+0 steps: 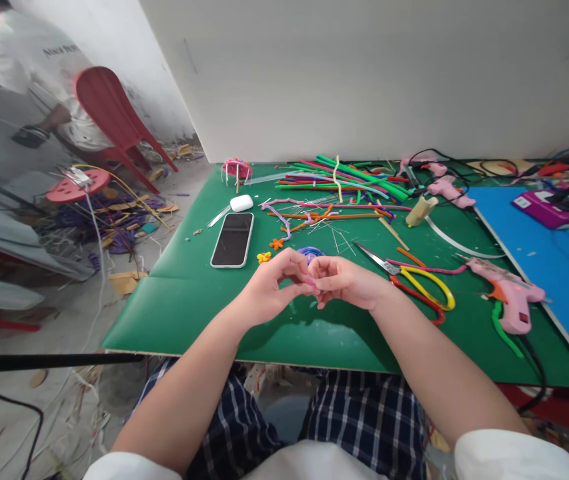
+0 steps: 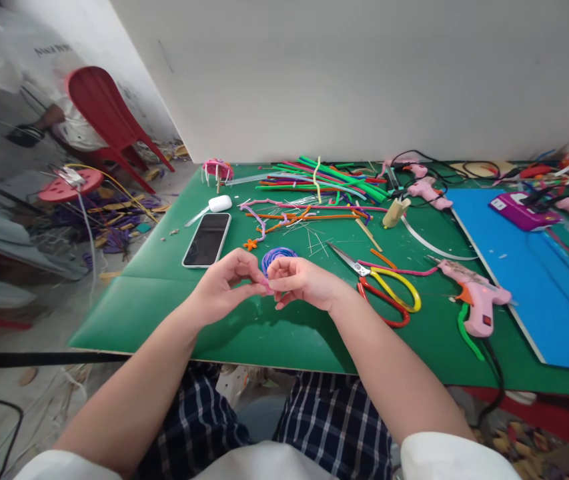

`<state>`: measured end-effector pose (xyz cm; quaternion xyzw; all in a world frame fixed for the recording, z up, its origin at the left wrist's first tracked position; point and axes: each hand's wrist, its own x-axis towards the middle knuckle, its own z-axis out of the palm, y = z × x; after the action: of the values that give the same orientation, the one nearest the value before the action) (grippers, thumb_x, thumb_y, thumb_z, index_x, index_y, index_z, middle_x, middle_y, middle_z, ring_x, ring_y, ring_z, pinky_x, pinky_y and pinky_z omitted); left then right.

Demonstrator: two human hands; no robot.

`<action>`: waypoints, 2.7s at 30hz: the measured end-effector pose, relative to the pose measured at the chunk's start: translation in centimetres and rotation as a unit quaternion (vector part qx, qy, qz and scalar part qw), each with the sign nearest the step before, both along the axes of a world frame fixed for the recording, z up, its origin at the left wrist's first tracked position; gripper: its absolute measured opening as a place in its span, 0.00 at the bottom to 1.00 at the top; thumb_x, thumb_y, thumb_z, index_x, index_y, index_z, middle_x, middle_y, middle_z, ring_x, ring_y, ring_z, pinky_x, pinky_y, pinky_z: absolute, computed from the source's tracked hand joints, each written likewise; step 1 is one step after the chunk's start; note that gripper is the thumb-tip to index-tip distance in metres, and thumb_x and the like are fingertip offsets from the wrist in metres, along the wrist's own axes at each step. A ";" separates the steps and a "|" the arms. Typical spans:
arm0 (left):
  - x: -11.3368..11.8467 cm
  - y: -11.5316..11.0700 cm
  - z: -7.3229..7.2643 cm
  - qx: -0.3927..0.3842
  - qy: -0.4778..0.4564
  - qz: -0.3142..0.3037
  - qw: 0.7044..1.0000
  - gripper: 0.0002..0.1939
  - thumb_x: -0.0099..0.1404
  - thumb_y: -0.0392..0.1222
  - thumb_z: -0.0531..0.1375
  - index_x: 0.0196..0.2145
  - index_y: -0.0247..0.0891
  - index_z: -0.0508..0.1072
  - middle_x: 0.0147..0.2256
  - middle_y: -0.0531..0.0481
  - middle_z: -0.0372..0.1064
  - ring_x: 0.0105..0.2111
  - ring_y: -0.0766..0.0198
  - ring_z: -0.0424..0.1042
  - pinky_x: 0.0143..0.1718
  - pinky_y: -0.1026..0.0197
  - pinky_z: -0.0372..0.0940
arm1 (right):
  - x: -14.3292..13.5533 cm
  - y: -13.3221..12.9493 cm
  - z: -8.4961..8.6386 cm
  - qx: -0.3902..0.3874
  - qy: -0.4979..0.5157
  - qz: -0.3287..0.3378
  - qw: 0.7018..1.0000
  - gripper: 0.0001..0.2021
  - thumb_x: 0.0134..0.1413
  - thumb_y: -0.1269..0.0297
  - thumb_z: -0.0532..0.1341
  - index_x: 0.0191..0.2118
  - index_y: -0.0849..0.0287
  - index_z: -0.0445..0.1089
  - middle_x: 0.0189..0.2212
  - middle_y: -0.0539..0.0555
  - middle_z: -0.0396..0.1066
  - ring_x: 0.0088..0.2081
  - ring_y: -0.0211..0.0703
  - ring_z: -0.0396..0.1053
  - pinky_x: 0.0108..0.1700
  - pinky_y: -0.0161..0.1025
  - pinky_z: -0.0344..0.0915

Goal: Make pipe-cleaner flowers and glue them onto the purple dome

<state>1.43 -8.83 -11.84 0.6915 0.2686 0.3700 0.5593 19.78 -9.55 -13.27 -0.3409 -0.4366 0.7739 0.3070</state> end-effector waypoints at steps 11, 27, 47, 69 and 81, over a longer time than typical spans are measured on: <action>1.4 0.4 -1.1 -0.357 -0.241 -0.091 0.898 0.17 0.51 0.33 0.66 0.34 0.38 0.61 0.23 0.56 0.69 0.23 0.73 0.70 0.25 0.73 0.65 | -0.7 -0.5 0.9 0.293 -0.060 -0.194 0.935 0.05 0.43 0.65 0.66 0.30 0.55 0.74 0.32 0.50 0.71 0.36 0.39 0.69 0.39 0.38 0.65; 1.3 1.1 -1.4 -0.058 0.064 0.151 0.985 0.13 0.54 0.48 0.63 0.32 0.35 0.73 0.29 0.49 0.74 0.31 0.62 0.72 0.35 0.60 0.66 | -1.0 0.0 0.1 0.360 -0.267 -0.261 0.855 0.05 0.50 0.64 0.59 0.29 0.59 0.72 0.28 0.51 0.70 0.31 0.38 0.67 0.34 0.35 0.64; 1.8 0.9 -1.5 -0.144 0.007 0.153 0.978 0.13 0.51 0.48 0.65 0.26 0.34 0.71 0.22 0.53 0.69 0.24 0.68 0.68 0.30 0.64 0.64 | -0.7 0.4 -0.1 0.240 -0.157 -0.257 0.923 0.12 0.47 0.56 0.62 0.30 0.60 0.73 0.28 0.51 0.72 0.31 0.38 0.67 0.36 0.37 0.63; 1.8 1.4 -2.1 -0.124 0.044 0.154 0.979 0.14 0.51 0.49 0.64 0.26 0.34 0.71 0.24 0.52 0.71 0.26 0.66 0.69 0.32 0.62 0.66 | -0.2 0.7 -0.4 0.229 -0.192 -0.217 0.929 0.11 0.46 0.58 0.62 0.30 0.61 0.72 0.28 0.52 0.73 0.31 0.38 0.68 0.37 0.37 0.63; 0.7 2.2 -2.1 -0.060 0.103 0.117 0.986 0.15 0.52 0.49 0.64 0.32 0.35 0.77 0.31 0.47 0.75 0.32 0.60 0.73 0.37 0.59 0.67 | 0.0 0.5 -0.9 0.280 -0.271 -0.153 0.908 0.10 0.49 0.59 0.59 0.30 0.60 0.71 0.27 0.51 0.72 0.29 0.38 0.67 0.32 0.36 0.62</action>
<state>2.10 -6.67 -13.94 0.6549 0.4258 0.3423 0.5222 19.81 -9.07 -14.17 -0.4999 -0.6445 0.4414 0.3741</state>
